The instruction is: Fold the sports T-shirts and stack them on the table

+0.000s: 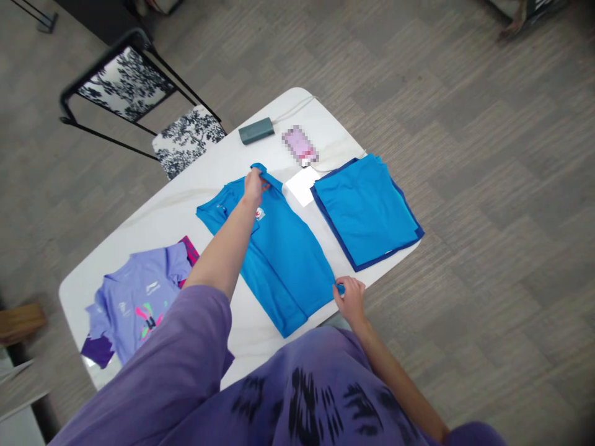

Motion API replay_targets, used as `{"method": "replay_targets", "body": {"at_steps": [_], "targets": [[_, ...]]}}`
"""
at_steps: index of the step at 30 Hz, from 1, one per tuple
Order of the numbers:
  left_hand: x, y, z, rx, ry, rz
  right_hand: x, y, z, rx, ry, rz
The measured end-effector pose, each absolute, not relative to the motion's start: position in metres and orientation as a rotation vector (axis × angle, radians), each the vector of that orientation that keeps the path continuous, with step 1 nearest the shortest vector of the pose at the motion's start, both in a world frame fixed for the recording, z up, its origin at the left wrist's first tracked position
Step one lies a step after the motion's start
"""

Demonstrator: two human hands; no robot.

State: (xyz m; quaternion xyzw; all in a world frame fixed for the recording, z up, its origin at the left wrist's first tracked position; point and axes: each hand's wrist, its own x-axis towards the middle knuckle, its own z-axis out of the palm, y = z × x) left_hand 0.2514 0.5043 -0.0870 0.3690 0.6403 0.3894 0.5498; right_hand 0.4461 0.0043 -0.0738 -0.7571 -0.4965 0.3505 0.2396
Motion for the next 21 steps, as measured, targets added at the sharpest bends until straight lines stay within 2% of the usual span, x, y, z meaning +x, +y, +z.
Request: {"method": "replay_targets", "body": {"at_steps": [4, 8, 14, 21], "targets": [[0.14, 0.469, -0.055, 0.647, 1.461, 1.033, 0.42, -0.013, -0.051, -1.848, -1.635, 1.098], [0.057, 0.421, -0.067, 0.609, 1.662, 0.936, 0.378, -0.024, -0.06, -1.751, -1.813, 1.218], [0.01, 0.39, -0.108, 0.675, 1.953, 0.861, 0.334, -0.032, -0.083, -1.838, -1.898, 1.187], [-0.037, 0.381, -0.095, 0.835, 1.951, 0.772, 0.313, -0.038, -0.076, -1.828, -2.011, 1.165]]}}
